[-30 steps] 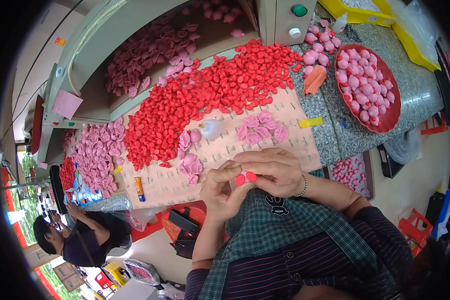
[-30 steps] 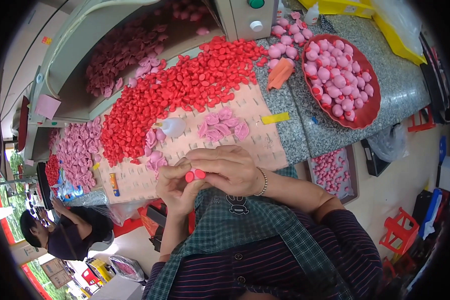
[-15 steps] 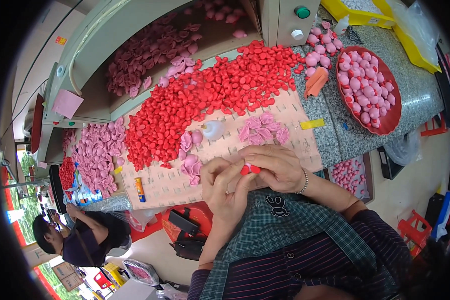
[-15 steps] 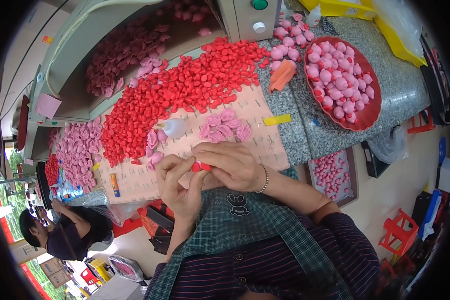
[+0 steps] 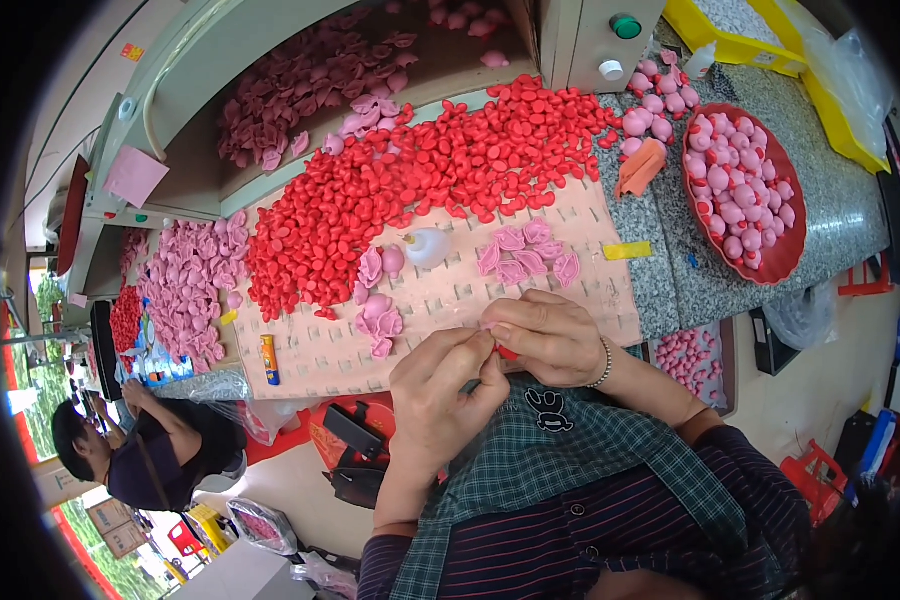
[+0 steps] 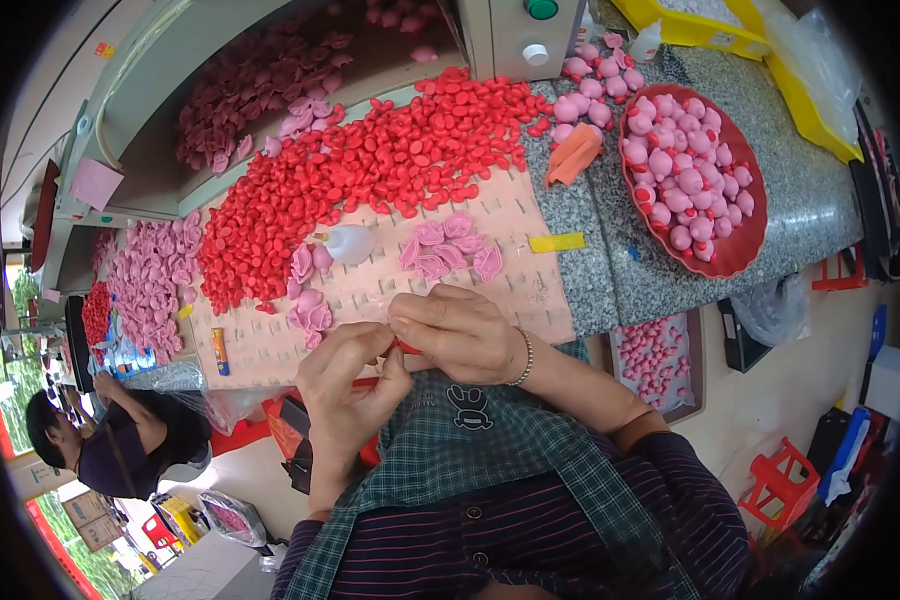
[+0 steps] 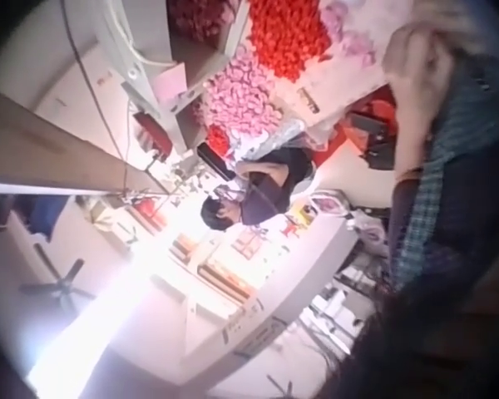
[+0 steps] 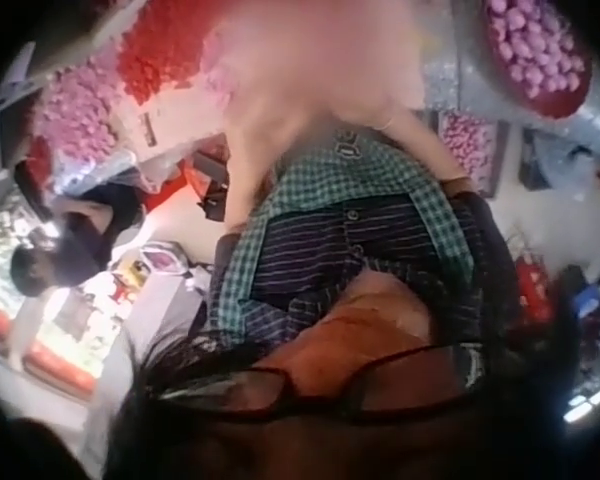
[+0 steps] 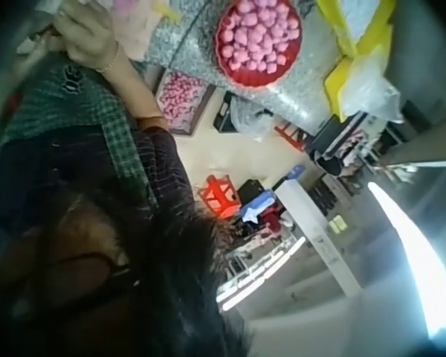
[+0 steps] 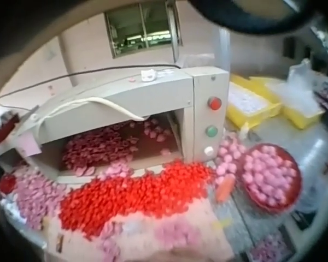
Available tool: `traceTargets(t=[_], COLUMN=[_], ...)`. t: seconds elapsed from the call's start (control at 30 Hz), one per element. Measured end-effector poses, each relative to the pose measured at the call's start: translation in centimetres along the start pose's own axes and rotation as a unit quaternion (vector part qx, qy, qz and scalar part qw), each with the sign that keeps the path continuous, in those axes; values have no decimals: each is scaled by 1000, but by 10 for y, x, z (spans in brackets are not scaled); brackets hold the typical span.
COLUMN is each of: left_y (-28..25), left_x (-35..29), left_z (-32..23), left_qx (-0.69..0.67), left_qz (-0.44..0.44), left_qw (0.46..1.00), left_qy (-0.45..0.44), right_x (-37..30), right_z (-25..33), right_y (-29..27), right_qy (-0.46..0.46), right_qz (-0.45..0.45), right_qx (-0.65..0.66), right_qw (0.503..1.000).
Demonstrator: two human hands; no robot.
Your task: Assembling small pink plastic toy components by applying adhesive and joining them together manually.
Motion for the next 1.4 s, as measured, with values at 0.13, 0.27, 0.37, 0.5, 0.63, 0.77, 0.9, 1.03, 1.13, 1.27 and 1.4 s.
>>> traceTargets(t=[0.13,0.27,0.37,0.5,0.63,0.77,0.9,1.03,1.13,1.27,1.4], left_y=[2,1,1,3,3,4,3,7,4,5,40], left_x=[0,-2,-2,-2,-1,-2,-4,-5,-6,-2,-26], left_z=[-8,-10,-10,-12,-7,-3,-1,1,0,-3,32], left_qx=[24,41,42,40,13,0,-3,5,-19,-40,-284], left_qz=[-21,-39,-53,-58,-64,-61,-65,-35,-36,-57,12], left_qw=[999,998,996,996,997,998,997,999,999,998,953], left_qy=[19,35,58,47,30,28,38,12,-1,-10,-109], right_x=[3,1,4,5,6,6,5,5,-3,-6,-12], right_z=[5,5,5,4,2,-2,-3,-3,-13,-21,-23], right_y=[-1,0,-1,-5,-5,-6,-2,-3,-5,-6,-8], right_qy=[-25,-21,-5,5,26,54,52,71,149,192,237], right_qz=[-19,-18,-15,-30,-34,-46,-35,-41,-46,-70,-100], right_qx=[-21,-24,-15,13,24,65,50,37,135,200,252], right_qw=[999,999,1000,999,999,995,997,996,979,958,933])
Point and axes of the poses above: each hand's wrist, its own x-axis towards the middle knuckle, its own y-axis out of the palm, z = x × y, the point moved 8 cm from there along x, towards the middle knuckle
